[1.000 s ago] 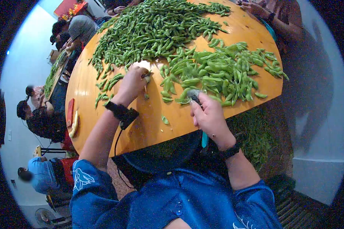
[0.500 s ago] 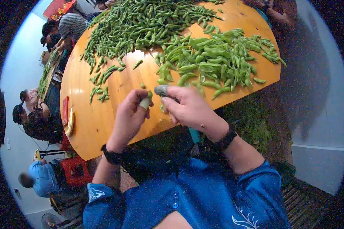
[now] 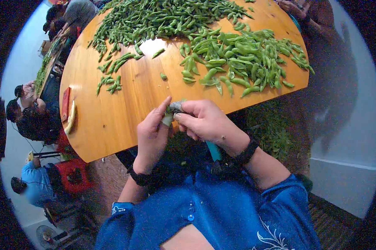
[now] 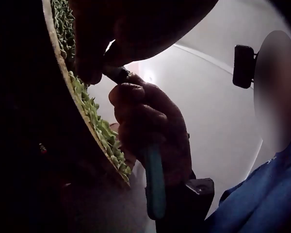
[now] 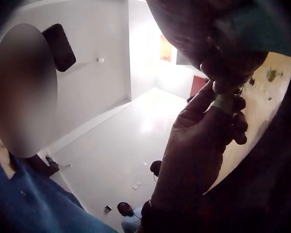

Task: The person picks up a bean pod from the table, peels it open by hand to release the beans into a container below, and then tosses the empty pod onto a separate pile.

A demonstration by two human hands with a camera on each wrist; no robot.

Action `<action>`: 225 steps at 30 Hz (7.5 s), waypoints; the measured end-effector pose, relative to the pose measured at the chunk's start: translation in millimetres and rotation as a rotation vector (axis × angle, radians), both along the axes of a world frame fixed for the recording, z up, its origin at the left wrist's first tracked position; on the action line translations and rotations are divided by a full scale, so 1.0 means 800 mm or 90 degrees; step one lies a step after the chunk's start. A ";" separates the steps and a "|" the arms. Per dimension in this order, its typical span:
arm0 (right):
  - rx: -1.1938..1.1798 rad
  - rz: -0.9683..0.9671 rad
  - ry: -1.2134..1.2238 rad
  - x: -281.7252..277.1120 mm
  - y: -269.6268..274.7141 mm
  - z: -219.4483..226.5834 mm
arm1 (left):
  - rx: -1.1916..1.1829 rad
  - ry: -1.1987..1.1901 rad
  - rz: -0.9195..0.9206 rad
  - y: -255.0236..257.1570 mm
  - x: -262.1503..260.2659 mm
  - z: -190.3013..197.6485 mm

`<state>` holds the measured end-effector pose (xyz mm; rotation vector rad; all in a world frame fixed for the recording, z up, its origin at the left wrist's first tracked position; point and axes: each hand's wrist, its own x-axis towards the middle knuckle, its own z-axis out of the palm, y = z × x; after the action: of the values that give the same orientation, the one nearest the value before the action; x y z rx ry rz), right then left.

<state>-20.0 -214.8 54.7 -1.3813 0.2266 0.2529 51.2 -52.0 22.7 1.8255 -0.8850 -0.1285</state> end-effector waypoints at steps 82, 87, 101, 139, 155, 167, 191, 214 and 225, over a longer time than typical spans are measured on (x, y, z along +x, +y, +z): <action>-0.489 -0.352 -0.189 -0.005 -0.089 -0.038 | 0.124 0.101 -0.126 0.081 -0.035 -0.030; -0.519 -0.306 -0.196 -0.015 -0.091 -0.066 | 0.287 0.180 -0.112 0.096 -0.031 -0.084; -0.394 -0.324 -0.095 -0.016 -0.086 -0.057 | 0.346 0.449 -0.331 0.094 -0.016 -0.110; -0.165 -0.263 -0.082 -0.016 -0.097 -0.047 | 0.485 0.154 -0.393 0.130 -0.097 -0.100; -0.220 -0.328 -0.154 -0.024 -0.088 -0.057 | 0.399 -0.371 0.122 -0.008 0.305 0.013; -0.154 -0.148 -0.159 -0.023 -0.040 0.000 | 0.109 0.021 0.071 0.000 0.126 0.032; 0.017 -0.030 -0.076 -0.056 0.032 -0.035 | -0.061 0.045 0.071 0.019 -0.073 -0.022; -0.025 0.032 0.036 -0.065 0.049 -0.039 | 0.049 0.070 0.040 0.048 -0.080 -0.044; 0.020 -0.002 0.032 -0.067 0.044 -0.053 | -0.004 0.251 -0.024 0.051 -0.079 -0.044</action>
<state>-73.8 -179.6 12.4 -1.3453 0.2646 0.2876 -11.7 -10.9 -12.4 1.6989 -0.6379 -0.4905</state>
